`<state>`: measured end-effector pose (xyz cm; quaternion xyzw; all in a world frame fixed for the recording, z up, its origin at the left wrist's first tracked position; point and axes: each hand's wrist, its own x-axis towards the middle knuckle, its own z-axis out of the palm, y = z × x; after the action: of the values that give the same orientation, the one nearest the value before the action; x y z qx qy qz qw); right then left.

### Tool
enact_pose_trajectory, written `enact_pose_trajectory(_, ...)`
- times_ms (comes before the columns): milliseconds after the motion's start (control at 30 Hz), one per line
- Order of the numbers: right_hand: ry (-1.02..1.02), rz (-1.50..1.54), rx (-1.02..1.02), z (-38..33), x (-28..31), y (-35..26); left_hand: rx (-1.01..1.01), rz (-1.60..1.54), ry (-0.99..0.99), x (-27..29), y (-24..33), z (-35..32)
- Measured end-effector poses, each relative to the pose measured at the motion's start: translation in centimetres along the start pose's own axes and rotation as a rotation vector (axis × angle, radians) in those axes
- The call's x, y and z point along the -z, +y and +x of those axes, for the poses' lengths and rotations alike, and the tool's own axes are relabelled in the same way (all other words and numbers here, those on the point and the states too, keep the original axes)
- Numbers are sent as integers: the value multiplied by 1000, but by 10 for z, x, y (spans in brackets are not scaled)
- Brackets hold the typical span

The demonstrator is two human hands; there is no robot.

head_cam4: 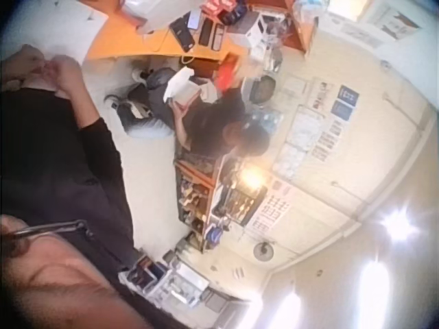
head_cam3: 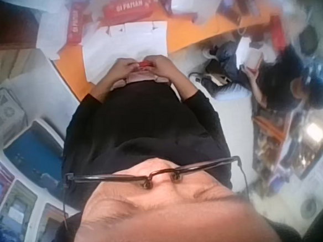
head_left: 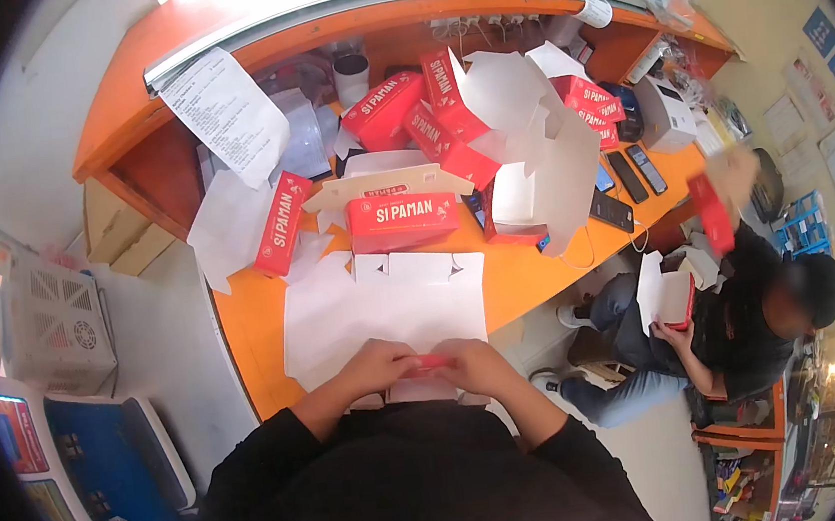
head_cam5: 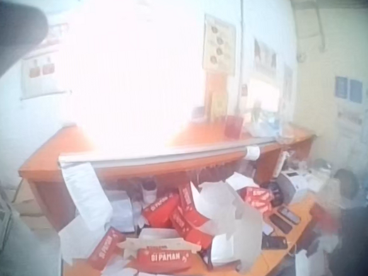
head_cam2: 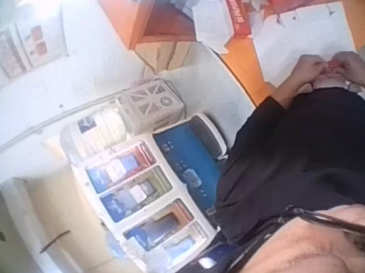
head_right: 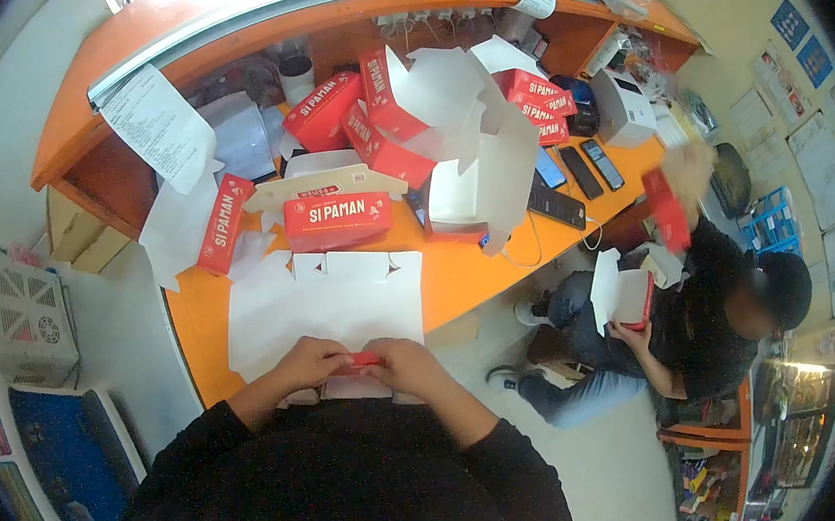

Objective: The person assembles flat-packed cardboard boxes by folding the flaps and tucking the tabs into slots to form rectangular containers. They handle multiple boxes one by one on a cluttered orange counter, occasionally interacting with a coworker who is also assembling boxes.

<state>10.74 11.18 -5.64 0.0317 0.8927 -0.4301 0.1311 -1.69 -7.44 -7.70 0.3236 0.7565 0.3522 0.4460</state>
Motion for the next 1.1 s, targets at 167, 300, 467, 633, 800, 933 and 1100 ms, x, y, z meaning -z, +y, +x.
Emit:
enact_pose_trajectory(167, 495, 173, 365, -31, 53, -8, 50, -883, 253, 17, 28, -30)
enact_pose_trajectory(300, 748, 218, 470, -39, 51, -30, -57, -867, 238, 16, 54, -48)
enact_pose_trajectory(467, 847, -26, 403, -31, 46, -82, -146, -511, 236, 15, 84, -64)
enact_pose_trajectory(633, 604, -269, 615, -22, 49, -101, -208, -475, 173, 26, 108, -82)
enact_pose_trajectory(800, 642, -183, 600, -24, 49, -99, -228, -308, 91, 33, 108, -102)
enact_pose_trajectory(933, 612, 1035, -196, 3, 55, -48, -191, -58, -96, 35, 112, -118)
enact_pose_trajectory(1100, 318, 1303, -141, -19, 96, -57, -365, 108, -279, 26, 110, -122)
